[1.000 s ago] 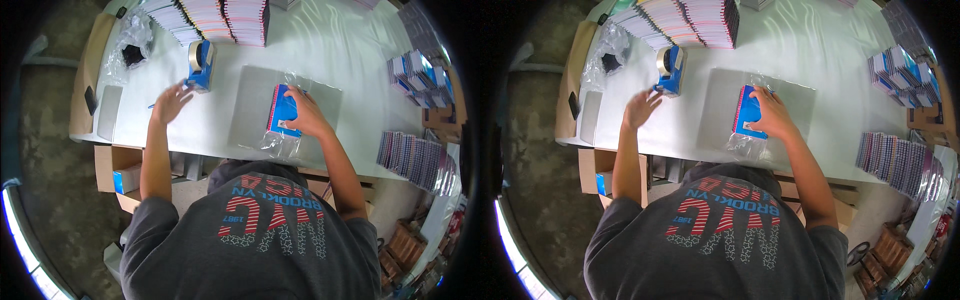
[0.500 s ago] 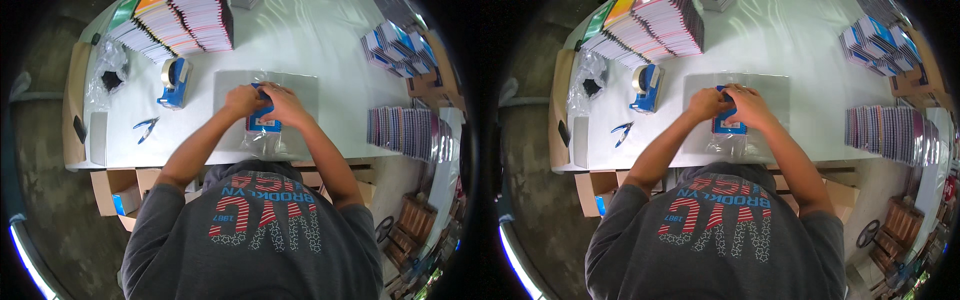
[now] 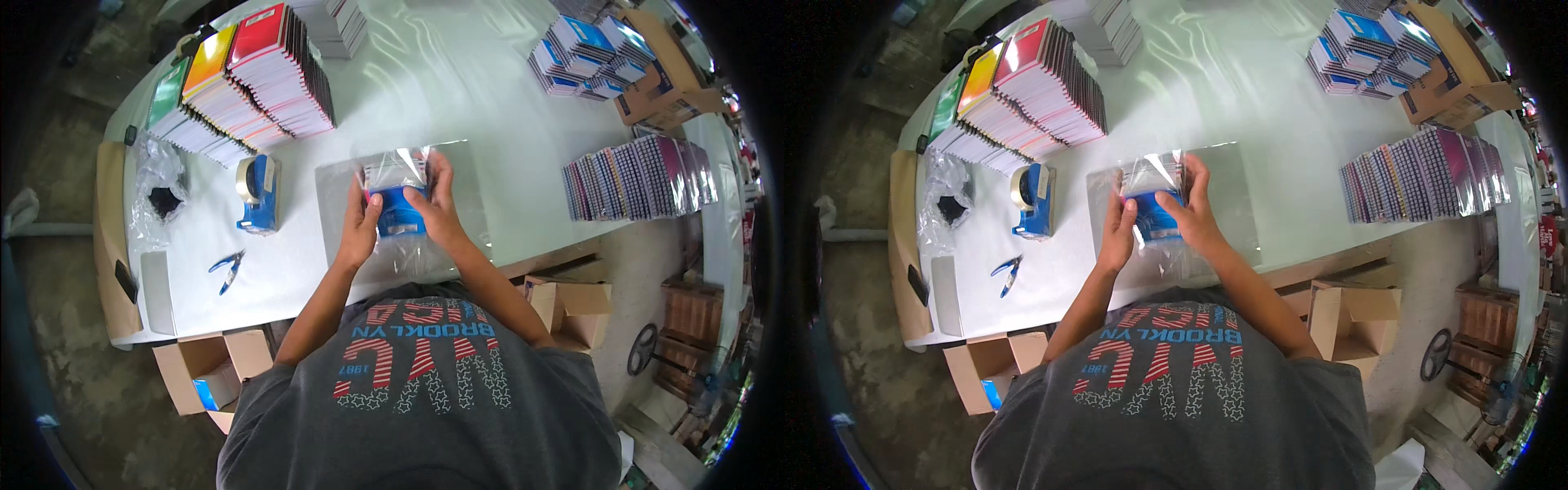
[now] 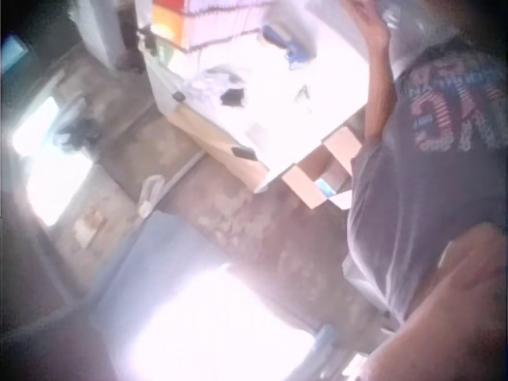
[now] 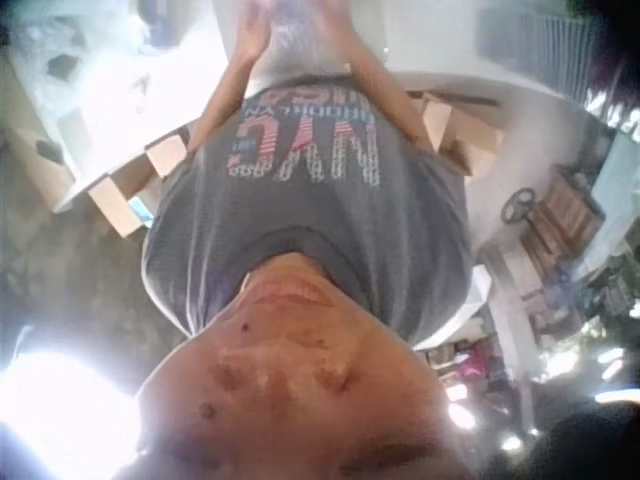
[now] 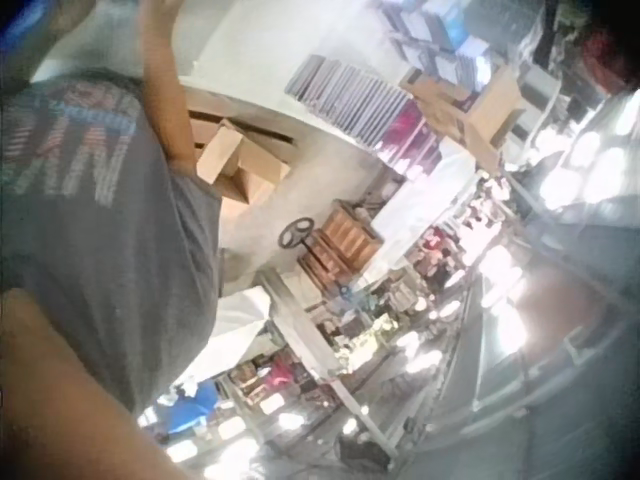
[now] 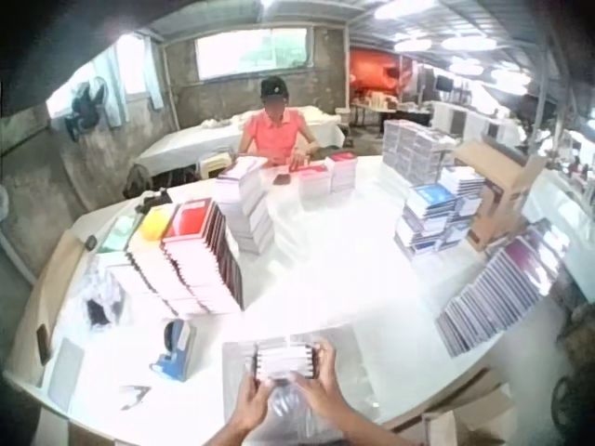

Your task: The person packs spiral notebooks into plastic sleeves by hand, secures the sleeves with adhesive tape from a dispenser, and places the finished items into a cardboard box.

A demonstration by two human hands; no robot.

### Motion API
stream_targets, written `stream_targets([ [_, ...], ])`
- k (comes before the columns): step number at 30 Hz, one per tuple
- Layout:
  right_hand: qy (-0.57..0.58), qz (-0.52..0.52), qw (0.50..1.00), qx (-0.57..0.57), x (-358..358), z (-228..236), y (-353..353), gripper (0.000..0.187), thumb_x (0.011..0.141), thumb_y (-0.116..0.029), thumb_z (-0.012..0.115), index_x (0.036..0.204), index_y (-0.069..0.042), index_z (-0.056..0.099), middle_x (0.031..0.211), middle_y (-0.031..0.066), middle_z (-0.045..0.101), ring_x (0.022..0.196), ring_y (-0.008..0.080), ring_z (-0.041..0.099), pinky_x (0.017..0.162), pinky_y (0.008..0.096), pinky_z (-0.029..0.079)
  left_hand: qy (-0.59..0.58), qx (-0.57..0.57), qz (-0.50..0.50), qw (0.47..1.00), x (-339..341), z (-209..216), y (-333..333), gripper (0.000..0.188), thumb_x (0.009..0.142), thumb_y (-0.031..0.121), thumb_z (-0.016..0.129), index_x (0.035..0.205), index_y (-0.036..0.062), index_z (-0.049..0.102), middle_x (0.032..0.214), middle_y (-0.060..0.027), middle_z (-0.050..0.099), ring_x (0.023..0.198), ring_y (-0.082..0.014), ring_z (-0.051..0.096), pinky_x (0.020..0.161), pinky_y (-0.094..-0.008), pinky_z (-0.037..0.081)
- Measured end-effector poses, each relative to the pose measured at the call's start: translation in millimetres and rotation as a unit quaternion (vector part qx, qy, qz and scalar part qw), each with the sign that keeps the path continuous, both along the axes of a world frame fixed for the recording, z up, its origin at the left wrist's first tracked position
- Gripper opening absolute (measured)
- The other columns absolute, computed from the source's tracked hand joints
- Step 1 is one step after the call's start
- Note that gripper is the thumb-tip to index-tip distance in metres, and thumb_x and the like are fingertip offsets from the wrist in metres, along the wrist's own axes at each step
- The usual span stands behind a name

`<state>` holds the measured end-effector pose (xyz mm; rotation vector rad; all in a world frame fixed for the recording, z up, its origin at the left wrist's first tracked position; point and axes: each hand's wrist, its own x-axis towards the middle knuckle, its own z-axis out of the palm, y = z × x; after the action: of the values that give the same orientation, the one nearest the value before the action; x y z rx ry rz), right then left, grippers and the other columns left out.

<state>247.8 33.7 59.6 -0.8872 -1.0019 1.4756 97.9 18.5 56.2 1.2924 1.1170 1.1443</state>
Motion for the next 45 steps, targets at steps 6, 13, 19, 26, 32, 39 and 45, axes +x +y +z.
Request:
stream_targets([
  [6,-0.188,-0.131,0.961,0.156,-15,-13,9,0.048,0.087,-0.018,0.060,0.128,0.000,0.043,0.119,0.0142,0.051,0.108,0.0224,0.051,0.094,0.0354,0.040,0.071,0.105,0.145,0.981,14,-13,-7,0.051,0.094,0.018,0.050,0.139,-0.0014,0.033,0.139,-0.0229,0.037,0.127,-0.0318,0.038,0.107,-0.0361,0.027],
  [13,-0.323,-0.220,0.906,0.166,-21,-12,11,0.051,0.090,-0.021,0.054,0.134,0.000,0.040,0.122,0.0175,0.050,0.112,0.0331,0.046,0.098,0.0432,0.034,0.465,0.210,0.134,0.849,29,8,-24,0.044,0.096,0.036,0.040,0.126,0.0072,0.054,0.142,-0.0111,0.040,0.139,-0.0347,0.018,0.108,-0.0501,0.010],
  [19,-0.572,-0.136,0.751,0.302,-15,-1,-29,0.055,0.090,-0.025,0.048,0.139,-0.003,0.035,0.133,0.0165,0.040,0.123,0.0319,0.037,0.106,0.0496,0.019,0.408,0.220,0.050,0.885,18,25,-18,0.079,0.092,0.061,0.024,0.141,-0.0005,0.028,0.145,-0.0109,0.035,0.140,-0.0350,0.017,0.107,-0.0557,-0.006],
  [26,-0.581,-0.102,0.699,0.403,-7,4,-17,0.042,0.083,-0.009,0.049,0.125,-0.002,0.051,0.125,0.0113,0.053,0.119,0.0271,0.047,0.102,0.0418,0.034,0.402,0.222,0.079,0.885,-8,54,57,0.071,0.083,0.043,0.062,0.134,-0.0002,0.039,0.123,-0.0148,0.056,0.122,-0.0291,0.045,0.104,-0.0494,0.019],
  [32,-0.514,-0.156,0.735,0.412,-5,-13,-8,0.044,0.079,-0.004,0.055,0.122,-0.004,0.051,0.120,0.0113,0.055,0.117,0.0272,0.049,0.098,0.0430,0.038,0.419,0.111,-0.061,0.899,2,61,56,0.020,0.082,0.019,0.065,0.099,0.0082,0.069,0.097,-0.0119,0.068,0.096,-0.0286,0.063,0.087,-0.0401,0.046],
  [39,-0.395,-0.191,0.826,0.354,-14,-8,-8,0.054,0.075,0.010,0.061,0.125,-0.003,0.047,0.118,0.0141,0.057,0.114,0.0299,0.051,0.095,0.0399,0.040,0.470,0.339,0.014,0.815,-1,35,-1,0.022,0.077,0.009,0.068,0.099,0.0130,0.068,0.111,-0.0045,0.066,0.113,-0.0160,0.057,0.104,-0.0452,0.031],
  [45,-0.461,-0.160,0.802,0.345,-10,-11,-6,0.048,0.077,0.003,0.066,0.122,-0.004,0.051,0.115,0.0091,0.061,0.113,0.0252,0.053,0.095,0.0355,0.037,0.482,0.164,0.261,0.820,-125,48,16,0.053,0.067,0.012,0.070,0.119,0.0092,0.057,0.111,-0.0131,0.062,0.105,-0.0314,0.054,0.095,-0.0449,0.034],
])
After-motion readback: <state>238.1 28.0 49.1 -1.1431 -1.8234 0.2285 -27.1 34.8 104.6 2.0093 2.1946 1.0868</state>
